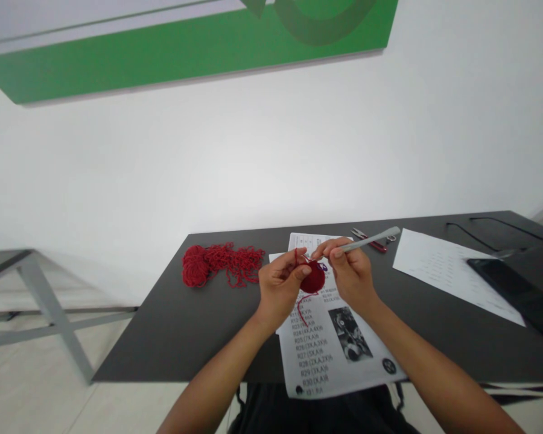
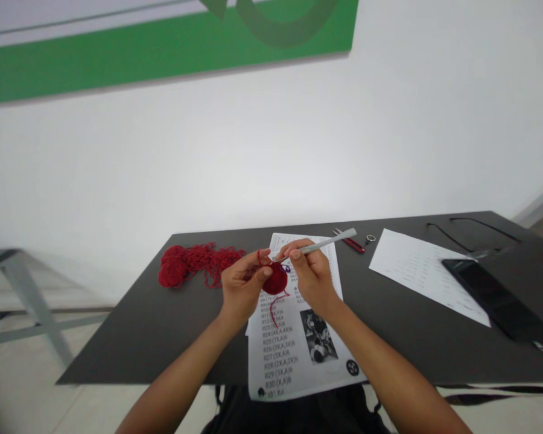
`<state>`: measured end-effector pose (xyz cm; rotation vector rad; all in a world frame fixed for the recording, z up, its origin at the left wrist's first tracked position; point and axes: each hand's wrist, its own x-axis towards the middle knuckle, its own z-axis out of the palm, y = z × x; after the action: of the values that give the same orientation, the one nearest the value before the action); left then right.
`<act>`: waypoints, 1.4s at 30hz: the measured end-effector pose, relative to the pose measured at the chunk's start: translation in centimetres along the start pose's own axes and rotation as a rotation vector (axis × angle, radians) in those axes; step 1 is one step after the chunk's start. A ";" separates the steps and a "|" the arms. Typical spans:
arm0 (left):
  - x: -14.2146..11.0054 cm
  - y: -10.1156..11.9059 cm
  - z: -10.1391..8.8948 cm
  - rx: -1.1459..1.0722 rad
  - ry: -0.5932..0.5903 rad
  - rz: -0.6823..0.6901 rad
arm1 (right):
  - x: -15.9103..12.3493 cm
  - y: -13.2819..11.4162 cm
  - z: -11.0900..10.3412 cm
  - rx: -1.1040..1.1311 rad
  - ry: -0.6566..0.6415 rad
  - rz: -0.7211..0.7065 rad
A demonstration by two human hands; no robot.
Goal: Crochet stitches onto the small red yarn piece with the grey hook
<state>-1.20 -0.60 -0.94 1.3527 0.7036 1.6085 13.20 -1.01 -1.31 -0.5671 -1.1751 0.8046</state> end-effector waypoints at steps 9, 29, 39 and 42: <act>0.0 -0.1 -0.4 0.095 0.014 0.046 | 0.1 -1.1 0.0 -0.151 -0.050 -0.117; 0.3 0.0 -1.4 0.585 -0.054 0.559 | -0.5 -0.6 -0.5 -0.587 -0.303 -0.458; -0.4 -0.7 0.4 -0.250 -0.055 -0.317 | -0.8 0.7 -0.9 -0.630 -0.229 -0.594; 0.1 -0.7 -0.1 -0.237 -0.051 -0.269 | -0.7 0.3 -0.5 -0.485 -0.222 -0.467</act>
<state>-1.12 -0.20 -1.52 1.0745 0.6143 1.3893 13.49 -1.39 -2.06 -0.5713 -1.6472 0.1792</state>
